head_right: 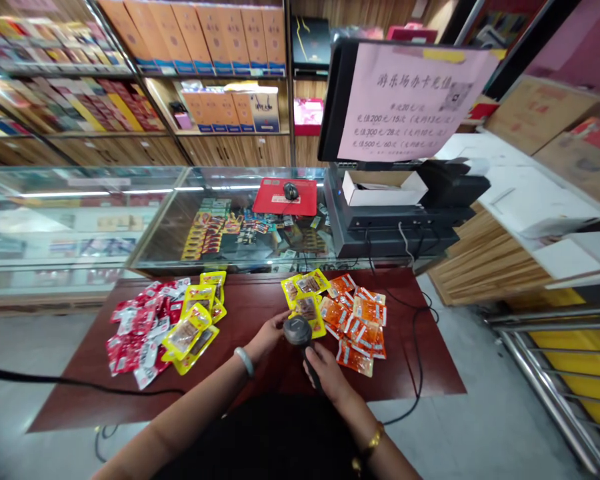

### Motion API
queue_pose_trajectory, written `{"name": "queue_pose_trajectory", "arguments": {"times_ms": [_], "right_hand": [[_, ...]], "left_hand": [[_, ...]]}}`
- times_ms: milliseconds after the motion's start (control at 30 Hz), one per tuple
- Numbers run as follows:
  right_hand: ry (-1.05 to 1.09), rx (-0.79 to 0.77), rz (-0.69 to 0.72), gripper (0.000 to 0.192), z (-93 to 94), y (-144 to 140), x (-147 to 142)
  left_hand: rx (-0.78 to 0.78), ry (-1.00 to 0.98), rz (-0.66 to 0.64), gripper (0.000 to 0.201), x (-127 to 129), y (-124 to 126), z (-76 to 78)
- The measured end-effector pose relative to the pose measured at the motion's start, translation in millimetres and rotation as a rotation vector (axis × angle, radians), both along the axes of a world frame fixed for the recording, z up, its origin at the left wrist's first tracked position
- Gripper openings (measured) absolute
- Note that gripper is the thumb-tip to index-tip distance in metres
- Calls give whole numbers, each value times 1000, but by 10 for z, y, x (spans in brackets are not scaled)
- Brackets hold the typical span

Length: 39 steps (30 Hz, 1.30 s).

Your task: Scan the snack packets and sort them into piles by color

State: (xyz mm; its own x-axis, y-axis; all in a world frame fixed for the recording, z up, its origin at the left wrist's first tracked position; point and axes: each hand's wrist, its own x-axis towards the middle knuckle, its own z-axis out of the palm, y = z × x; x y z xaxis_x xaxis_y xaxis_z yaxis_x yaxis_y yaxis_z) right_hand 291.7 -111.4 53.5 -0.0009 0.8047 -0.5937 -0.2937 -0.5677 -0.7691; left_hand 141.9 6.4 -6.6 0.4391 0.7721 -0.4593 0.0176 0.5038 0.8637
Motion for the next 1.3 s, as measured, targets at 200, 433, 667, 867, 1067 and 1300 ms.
{"name": "queue_pose_trajectory", "arguments": {"times_ms": [200,433,667,867,1067,1300], "right_hand": [[14,-36,20,54,-32,35,-88],[27,-19,196,51,-123,136,-323],[27,15,321,57,-115,294,-620],[-7,59,355,57,-137,262,-710],[-22,38,321,55,-47,201,-658],[-35,109,374,48,131,132,-543]], "left_hand": [[306,555,115,38,-763,88,-108],[457,1321,272,41,-1802,-6,114],[285,1584,234,68,-2254,69,299],[283,1650,104,49,-2400,107,385],[190,1166,107,26,-2350,80,237],[183,560,340,39,-1625,86,-44]]}}
